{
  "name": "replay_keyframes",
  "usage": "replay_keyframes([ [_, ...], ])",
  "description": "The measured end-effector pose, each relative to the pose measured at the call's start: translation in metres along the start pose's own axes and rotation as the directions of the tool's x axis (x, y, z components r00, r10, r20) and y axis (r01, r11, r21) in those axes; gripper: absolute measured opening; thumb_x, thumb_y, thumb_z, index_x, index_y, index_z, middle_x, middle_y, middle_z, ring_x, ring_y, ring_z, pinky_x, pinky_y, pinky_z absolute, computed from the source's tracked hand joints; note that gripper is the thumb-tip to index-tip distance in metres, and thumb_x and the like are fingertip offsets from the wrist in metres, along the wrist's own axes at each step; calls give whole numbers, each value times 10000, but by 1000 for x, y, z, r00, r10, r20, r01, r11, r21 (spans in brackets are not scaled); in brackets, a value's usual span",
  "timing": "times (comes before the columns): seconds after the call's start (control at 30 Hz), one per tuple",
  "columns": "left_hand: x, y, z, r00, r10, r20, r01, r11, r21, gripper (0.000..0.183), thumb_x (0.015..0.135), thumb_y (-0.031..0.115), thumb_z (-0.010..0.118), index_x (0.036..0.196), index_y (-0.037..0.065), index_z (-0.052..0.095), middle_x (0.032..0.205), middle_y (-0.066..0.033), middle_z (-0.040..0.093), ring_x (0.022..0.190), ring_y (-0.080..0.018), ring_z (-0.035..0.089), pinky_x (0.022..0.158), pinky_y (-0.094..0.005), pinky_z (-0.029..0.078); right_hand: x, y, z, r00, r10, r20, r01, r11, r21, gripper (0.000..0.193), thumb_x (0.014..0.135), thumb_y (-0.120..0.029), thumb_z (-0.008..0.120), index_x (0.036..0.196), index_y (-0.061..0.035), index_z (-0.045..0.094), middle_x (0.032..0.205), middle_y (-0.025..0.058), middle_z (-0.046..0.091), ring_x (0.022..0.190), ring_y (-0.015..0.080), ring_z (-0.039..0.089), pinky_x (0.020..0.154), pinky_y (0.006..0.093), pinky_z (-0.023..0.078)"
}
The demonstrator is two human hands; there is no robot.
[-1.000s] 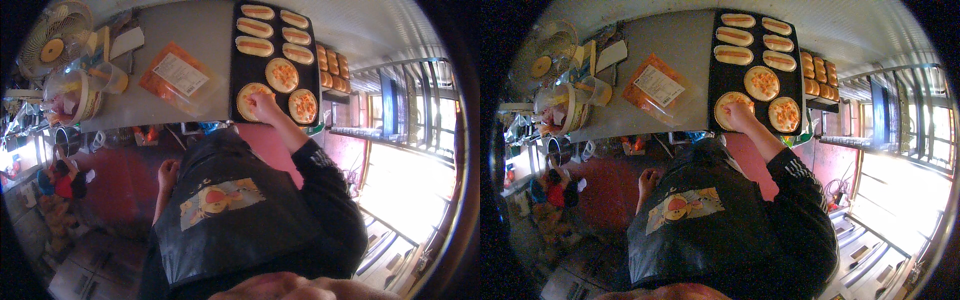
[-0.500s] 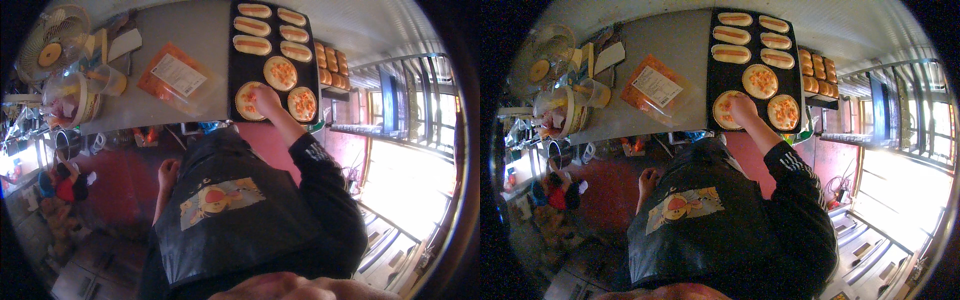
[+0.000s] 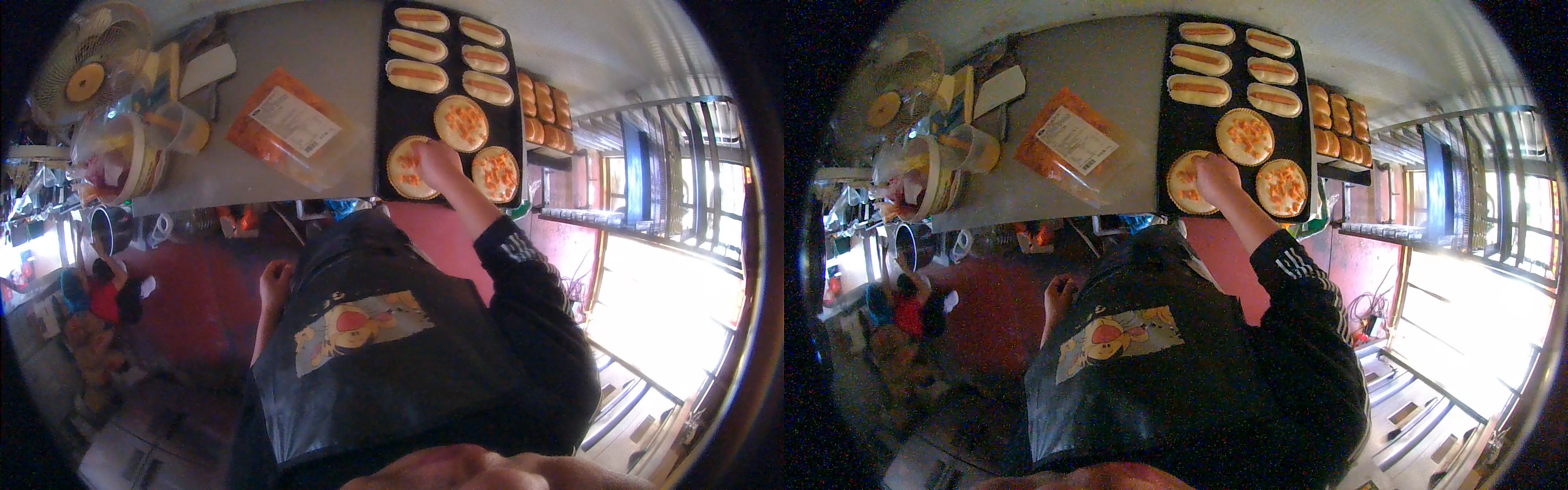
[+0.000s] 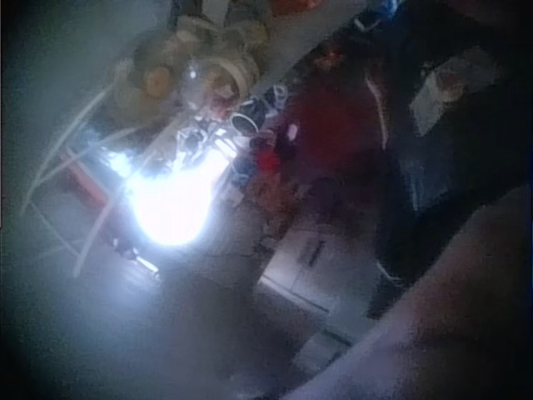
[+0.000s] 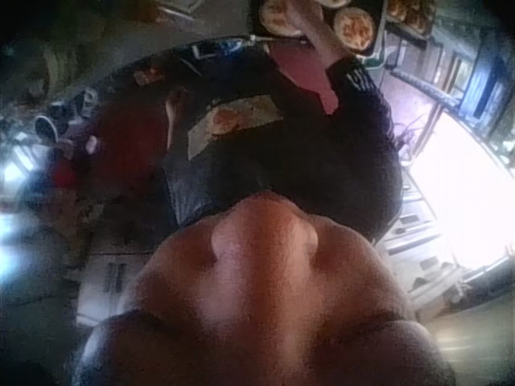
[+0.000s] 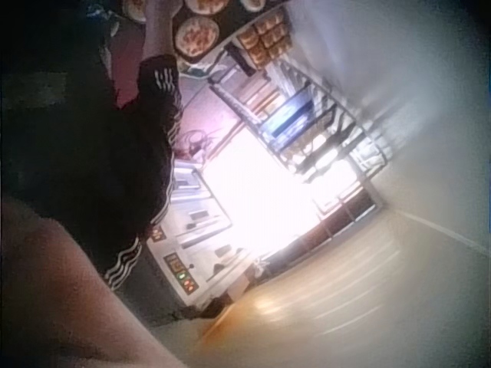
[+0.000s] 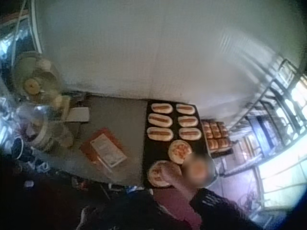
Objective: The person sprinkles shredded cheese onto several small round pizza bases arranged on a baking tray. They repeatedly reach into a plastic bag to grab cheese and distribute it over each base. Hot dog buns are also visible on the same tray.
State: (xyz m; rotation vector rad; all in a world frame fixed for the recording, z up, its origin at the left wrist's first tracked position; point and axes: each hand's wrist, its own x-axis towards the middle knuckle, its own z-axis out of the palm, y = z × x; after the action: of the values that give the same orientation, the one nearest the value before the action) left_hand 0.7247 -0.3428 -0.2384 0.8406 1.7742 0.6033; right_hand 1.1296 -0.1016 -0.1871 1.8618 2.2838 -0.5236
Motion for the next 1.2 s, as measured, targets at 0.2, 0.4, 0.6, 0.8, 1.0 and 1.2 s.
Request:
replay_keyframes([
  [0.2, 2, -4, 1, 1000, -3, -10, 3, 1000, -25, 186, 887, 146, 634, 1019, 18, 664, 898, -70, 685, 830, -134, 629, 770, -286, 490, -4, 6, -7, 989, -51, -140, 65, 993, 97, 162, 778, -144, 644, 927, -91, 678, 959, 143, 663, 929, 343, 635, 787, 465, 521],
  [0.4, 5, -11, 1, 1000, 3, 5, -2, 999, -51, 187, 890, 139, 632, 1026, 14, 661, 913, -75, 687, 845, -138, 633, 776, -286, 492, 1, -2, 9, 998, -53, -44, 49, 995, -84, 251, 818, -263, 673, 993, -84, 691, 975, 133, 690, 983, 305, 641, 811, 442, 536],
  [0.6, 3, -6, 0, 1000, 2, 11, -2, 999, -49, 183, 892, 139, 634, 1024, 17, 663, 911, -74, 687, 841, -135, 631, 778, -287, 493, -4, -1, 3, 991, 1, -137, 22, 986, 166, 210, 750, -150, 685, 939, -60, 671, 916, 163, 673, 910, 342, 649, 784, 446, 522],
  [0.8, 1, -3, 2, 1000, 13, -3, -13, 1000, -13, 189, 897, 161, 642, 1020, 20, 669, 910, -71, 689, 839, -129, 631, 774, -285, 492, 4, 17, 3, 994, 59, -94, -8, 882, 472, 251, 761, -80, 642, 1003, -13, 641, 948, 238, 662, 914, 418, 635, 787, 468, 516],
  [1.0, 0, -5, 1, 1000, 4, 1, -4, 1000, -25, 208, 903, 182, 642, 1032, 21, 672, 915, -75, 695, 845, -130, 636, 777, -287, 493, 5, 19, 8, 988, 57, -147, 25, 863, 505, 214, 747, -85, 657, 934, 5, 603, 912, 252, 652, 888, 438, 626, 754, 475, 511],
  [1.2, 2, -12, 1, 998, 64, 4, -65, 997, 29, 237, 941, 222, 612, 1078, 32, 643, 883, -59, 682, 718, -114, 575, 647, -267, 458, 8, 13, 1, 979, 9, -206, 89, 883, 461, 176, 762, -112, 663, 875, 8, 603, 865, 241, 653, 854, 432, 632, 738, 479, 515],
])
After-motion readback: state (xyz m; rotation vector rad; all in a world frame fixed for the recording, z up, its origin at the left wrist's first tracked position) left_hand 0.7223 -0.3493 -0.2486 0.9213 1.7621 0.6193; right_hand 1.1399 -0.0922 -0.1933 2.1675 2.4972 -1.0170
